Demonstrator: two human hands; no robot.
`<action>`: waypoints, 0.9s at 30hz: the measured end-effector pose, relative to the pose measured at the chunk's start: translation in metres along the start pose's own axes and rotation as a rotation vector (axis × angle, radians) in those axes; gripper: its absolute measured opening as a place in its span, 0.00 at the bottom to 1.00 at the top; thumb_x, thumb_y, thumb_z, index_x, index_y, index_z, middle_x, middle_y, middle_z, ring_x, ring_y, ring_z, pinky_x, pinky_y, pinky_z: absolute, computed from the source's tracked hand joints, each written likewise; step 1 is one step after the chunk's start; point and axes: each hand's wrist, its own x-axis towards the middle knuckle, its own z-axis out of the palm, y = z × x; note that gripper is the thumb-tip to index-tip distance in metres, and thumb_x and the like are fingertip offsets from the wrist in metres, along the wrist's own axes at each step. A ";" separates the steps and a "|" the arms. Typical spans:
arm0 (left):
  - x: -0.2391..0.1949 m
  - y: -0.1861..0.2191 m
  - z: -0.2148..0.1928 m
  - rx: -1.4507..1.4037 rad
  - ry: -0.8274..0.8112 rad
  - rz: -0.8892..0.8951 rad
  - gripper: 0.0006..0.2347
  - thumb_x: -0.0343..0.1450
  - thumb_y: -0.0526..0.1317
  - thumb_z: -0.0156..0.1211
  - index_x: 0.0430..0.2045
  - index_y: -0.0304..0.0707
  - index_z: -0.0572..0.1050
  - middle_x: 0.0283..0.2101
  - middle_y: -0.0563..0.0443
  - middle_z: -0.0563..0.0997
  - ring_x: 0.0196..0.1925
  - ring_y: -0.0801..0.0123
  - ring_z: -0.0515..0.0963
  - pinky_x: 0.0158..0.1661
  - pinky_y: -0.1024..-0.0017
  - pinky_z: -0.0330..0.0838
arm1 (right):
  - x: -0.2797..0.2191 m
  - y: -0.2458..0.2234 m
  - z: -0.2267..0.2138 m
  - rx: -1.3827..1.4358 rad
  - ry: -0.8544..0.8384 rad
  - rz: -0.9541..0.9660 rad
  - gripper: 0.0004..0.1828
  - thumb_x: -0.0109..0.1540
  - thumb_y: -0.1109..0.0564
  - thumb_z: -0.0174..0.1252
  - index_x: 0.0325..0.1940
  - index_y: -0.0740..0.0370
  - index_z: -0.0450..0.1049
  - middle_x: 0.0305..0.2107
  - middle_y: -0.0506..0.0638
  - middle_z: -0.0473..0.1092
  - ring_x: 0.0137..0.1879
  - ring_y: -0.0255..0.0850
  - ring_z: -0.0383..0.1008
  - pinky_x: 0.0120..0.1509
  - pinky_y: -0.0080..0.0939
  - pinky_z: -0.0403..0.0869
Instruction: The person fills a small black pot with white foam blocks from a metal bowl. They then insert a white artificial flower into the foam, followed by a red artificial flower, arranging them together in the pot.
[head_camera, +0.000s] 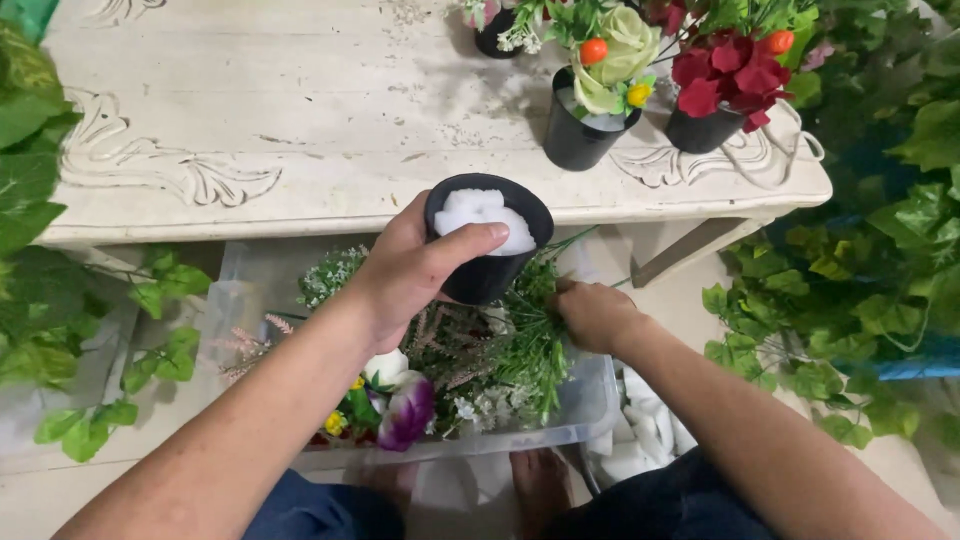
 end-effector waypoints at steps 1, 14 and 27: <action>0.001 -0.001 -0.001 0.000 -0.004 -0.002 0.29 0.59 0.48 0.71 0.52 0.34 0.70 0.49 0.40 0.78 0.49 0.57 0.83 0.42 0.59 0.85 | 0.008 0.004 0.011 0.002 -0.001 0.003 0.15 0.57 0.64 0.59 0.47 0.59 0.79 0.44 0.53 0.76 0.45 0.59 0.82 0.50 0.56 0.81; -0.025 0.024 -0.004 -0.110 -0.047 -0.007 0.23 0.58 0.40 0.63 0.49 0.38 0.75 0.43 0.43 0.83 0.46 0.57 0.82 0.42 0.65 0.79 | -0.019 0.036 -0.040 0.330 0.284 -0.280 0.05 0.57 0.67 0.51 0.29 0.60 0.64 0.20 0.55 0.68 0.27 0.53 0.68 0.33 0.53 0.65; -0.021 0.022 0.005 -0.052 0.037 -0.031 0.30 0.53 0.42 0.64 0.53 0.38 0.73 0.48 0.45 0.83 0.50 0.59 0.82 0.48 0.66 0.80 | -0.025 -0.121 0.031 0.079 -0.039 -0.251 0.21 0.59 0.69 0.52 0.55 0.63 0.59 0.35 0.56 0.66 0.28 0.50 0.76 0.23 0.50 0.77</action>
